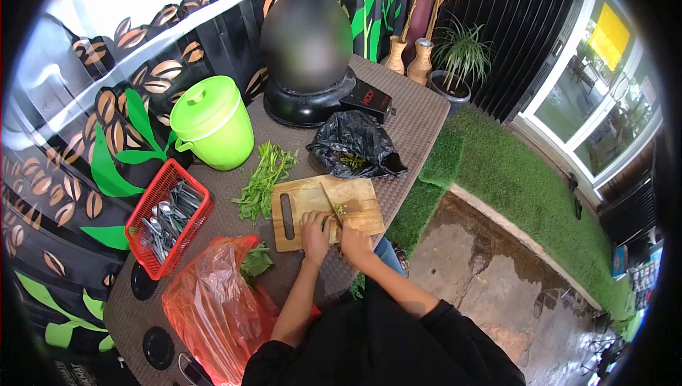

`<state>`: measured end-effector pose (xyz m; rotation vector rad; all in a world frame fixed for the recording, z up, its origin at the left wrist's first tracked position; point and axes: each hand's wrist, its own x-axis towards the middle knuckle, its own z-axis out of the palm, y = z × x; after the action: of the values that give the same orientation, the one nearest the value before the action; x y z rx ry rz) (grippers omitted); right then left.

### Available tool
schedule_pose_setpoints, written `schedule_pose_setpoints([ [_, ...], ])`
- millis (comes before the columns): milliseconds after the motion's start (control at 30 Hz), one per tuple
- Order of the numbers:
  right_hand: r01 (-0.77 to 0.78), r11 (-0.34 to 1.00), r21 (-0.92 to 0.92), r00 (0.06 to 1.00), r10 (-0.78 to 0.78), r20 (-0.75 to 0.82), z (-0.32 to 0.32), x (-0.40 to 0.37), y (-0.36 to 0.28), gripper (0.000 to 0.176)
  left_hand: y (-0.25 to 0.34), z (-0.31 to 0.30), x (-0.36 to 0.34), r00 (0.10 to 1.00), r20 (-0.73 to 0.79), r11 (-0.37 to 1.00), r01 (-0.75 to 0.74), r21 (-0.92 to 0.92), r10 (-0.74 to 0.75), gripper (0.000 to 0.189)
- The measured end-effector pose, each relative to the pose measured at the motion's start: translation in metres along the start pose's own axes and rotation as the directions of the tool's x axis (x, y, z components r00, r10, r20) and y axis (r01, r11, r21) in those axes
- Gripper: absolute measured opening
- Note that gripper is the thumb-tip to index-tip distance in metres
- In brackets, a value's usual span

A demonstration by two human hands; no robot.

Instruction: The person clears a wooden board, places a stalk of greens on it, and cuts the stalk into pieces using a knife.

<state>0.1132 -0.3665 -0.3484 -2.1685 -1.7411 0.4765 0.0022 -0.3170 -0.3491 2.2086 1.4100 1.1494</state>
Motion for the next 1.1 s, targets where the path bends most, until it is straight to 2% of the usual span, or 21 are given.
schedule_pose_setpoints([
  [100, 0.028, 0.998, 0.060, 0.995, -0.033, 0.089, -0.020, 0.015, 0.001, 0.032, -0.004, 0.003, -0.002, 1.000, 0.011, 1.000, 0.021, -0.009, -0.021, 0.006],
  [200, 0.001, 1.000, 0.029, 1.000, -0.001, 0.029, -0.024, -0.005, -0.006, 0.032, -0.009, 0.007, -0.003, 1.000, -0.003, 1.000, 0.013, -0.024, -0.013, 0.006],
  [333, -0.073, 0.996, -0.051, 0.996, 0.075, 0.042, 0.000, -0.008, -0.006, 0.032, -0.003, 0.004, -0.001, 1.000, -0.019, 1.000, 0.000, 0.027, 0.000, 0.007],
  [400, 0.020, 1.000, -0.008, 1.000, -0.020, -0.002, 0.005, 0.005, -0.001, 0.032, -0.004, 0.004, -0.002, 0.999, -0.038, 1.000, 0.000, 0.015, 0.001, 0.007],
  [567, 0.043, 0.999, 0.032, 0.998, -0.044, 0.053, -0.018, 0.001, -0.004, 0.031, -0.007, 0.005, -0.002, 0.999, -0.033, 1.000, 0.003, 0.000, -0.002, 0.007],
  [633, 0.047, 0.989, -0.142, 0.994, -0.061, -0.095, 0.006, -0.014, -0.003, 0.026, -0.007, 0.006, -0.002, 0.999, -0.040, 1.000, -0.001, 0.008, 0.001, 0.007],
  [667, 0.049, 0.988, -0.147, 0.993, -0.064, -0.099, 0.012, -0.009, -0.002, 0.026, -0.007, 0.006, -0.002, 0.999, -0.050, 1.000, -0.004, -0.002, 0.004, 0.007],
  [733, 0.003, 0.997, -0.072, 0.999, -0.007, -0.052, 0.011, -0.005, -0.008, 0.029, -0.005, 0.007, -0.001, 0.998, -0.060, 1.000, -0.006, -0.014, 0.005, 0.007],
  [800, 0.044, 0.998, -0.047, 0.996, -0.047, -0.073, 0.001, 0.007, -0.006, 0.028, -0.005, 0.004, -0.003, 0.999, -0.031, 1.000, 0.008, 0.008, -0.008, 0.010],
  [867, 0.025, 0.999, 0.029, 0.999, -0.025, 0.021, -0.008, 0.017, -0.003, 0.033, -0.004, 0.002, -0.005, 0.999, -0.029, 1.000, -0.025, 0.016, 0.026, 0.010],
  [1000, 0.047, 0.999, -0.006, 0.994, -0.046, 0.095, -0.019, 0.005, 0.000, 0.034, -0.016, 0.009, -0.010, 0.997, -0.021, 0.997, -0.070, 0.013, 0.071, 0.010],
  [1033, 0.051, 0.999, -0.007, 0.994, -0.050, 0.096, -0.014, -0.001, 0.000, 0.034, -0.013, 0.005, -0.008, 0.997, -0.025, 0.998, -0.068, 0.014, 0.068, 0.010],
  [1100, 0.001, 1.000, -0.009, 1.000, -0.001, -0.006, -0.004, -0.014, -0.005, 0.033, -0.008, 0.000, -0.007, 1.000, -0.001, 1.000, 0.009, -0.029, -0.009, 0.010],
])
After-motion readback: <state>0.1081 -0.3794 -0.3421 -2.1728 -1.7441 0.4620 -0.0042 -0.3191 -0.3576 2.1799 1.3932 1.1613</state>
